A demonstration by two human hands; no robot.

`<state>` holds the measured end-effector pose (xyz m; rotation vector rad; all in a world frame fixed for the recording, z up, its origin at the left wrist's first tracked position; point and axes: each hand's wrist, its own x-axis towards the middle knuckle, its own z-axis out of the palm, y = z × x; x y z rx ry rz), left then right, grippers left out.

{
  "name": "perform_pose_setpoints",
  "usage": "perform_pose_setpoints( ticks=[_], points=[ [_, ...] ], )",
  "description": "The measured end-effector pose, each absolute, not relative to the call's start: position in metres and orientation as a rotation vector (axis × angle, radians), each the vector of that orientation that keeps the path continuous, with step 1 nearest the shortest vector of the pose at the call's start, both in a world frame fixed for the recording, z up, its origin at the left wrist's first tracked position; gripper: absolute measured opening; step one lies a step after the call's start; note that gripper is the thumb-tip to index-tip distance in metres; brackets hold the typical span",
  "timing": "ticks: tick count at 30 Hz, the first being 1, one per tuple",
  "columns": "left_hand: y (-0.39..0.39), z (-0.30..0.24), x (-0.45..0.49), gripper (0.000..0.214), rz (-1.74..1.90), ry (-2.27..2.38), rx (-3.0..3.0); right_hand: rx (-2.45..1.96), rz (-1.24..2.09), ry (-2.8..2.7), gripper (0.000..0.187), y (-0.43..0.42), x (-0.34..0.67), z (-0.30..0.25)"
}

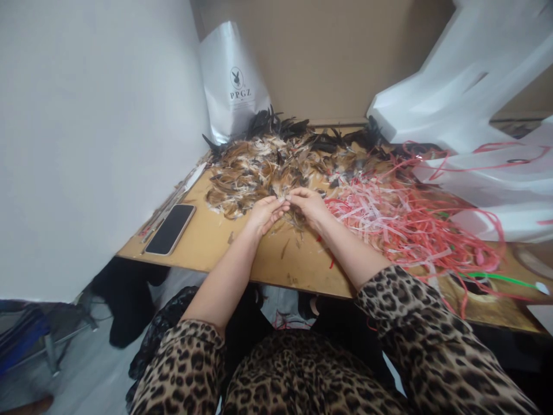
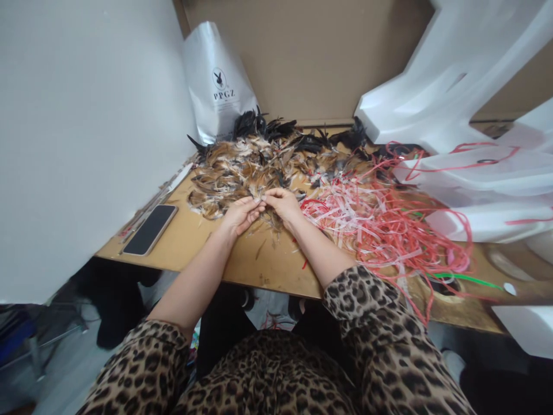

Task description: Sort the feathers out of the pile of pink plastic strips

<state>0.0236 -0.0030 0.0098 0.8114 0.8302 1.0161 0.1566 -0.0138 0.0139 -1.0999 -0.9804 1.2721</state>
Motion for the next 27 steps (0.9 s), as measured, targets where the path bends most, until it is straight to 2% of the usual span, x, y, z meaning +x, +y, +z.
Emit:
perform_pose_setpoints(
  ticks=[9, 18, 27],
  points=[
    [-0.003, 0.01, 0.022, 0.017, 1.015, 0.845, 0.906, -1.125, 1.195, -1.086, 0.024, -0.017, 0.161, 0.021],
    [-0.005, 0.011, 0.024, 0.016, 1.01, 0.871, 0.991, -1.069, 1.278, -1.046, 0.025, -0.012, 0.162, 0.013],
    [0.006, 0.011, 0.015, 0.011, 1.143, 0.83, 0.742, -1.078, 1.271, -0.869, 0.026, -0.006, 0.173, 0.018]
  ],
)
